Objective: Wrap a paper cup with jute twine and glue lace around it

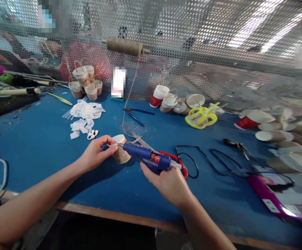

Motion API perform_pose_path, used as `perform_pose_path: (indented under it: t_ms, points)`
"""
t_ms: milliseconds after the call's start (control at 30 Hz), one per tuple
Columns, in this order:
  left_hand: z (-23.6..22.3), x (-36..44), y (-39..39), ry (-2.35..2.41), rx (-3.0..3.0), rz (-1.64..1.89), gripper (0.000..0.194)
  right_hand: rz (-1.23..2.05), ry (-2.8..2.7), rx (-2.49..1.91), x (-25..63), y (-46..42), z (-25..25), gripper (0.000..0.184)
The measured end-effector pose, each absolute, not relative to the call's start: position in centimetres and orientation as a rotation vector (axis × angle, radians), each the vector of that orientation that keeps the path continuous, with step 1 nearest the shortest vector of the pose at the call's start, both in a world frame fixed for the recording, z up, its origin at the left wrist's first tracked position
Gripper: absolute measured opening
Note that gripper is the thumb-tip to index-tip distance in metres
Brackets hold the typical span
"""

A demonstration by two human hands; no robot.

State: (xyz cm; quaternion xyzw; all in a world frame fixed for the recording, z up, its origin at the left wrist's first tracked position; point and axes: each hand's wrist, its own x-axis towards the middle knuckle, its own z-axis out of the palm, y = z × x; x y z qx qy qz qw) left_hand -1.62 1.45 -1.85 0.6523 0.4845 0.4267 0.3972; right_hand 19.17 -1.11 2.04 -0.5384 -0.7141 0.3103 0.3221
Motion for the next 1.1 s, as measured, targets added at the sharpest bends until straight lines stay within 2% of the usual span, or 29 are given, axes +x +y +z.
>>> perform_pose_path:
  t_ms: [333,533,767,1100]
  points:
    - [-1.9,-1.6,1.4,1.243,1.652,1.056,0.015,0.784,-1.919,-1.403,19.0,-1.1,2.4,0.010]
    - [-1.9,-1.6,1.4,1.247,1.649,1.059,0.015,0.822,-1.866,-1.460,19.3,-1.4,1.8,0.019]
    - [-1.8,-1.8,1.4,1.250,1.633,1.030,0.017,0.749,-1.875,-1.484,20.1,-0.3,1.3,0.013]
    - [-1.9,-1.8,1.4,1.244,1.635,1.039,0.016,0.670,-1.813,-1.666,20.0,-0.6,0.9,0.022]
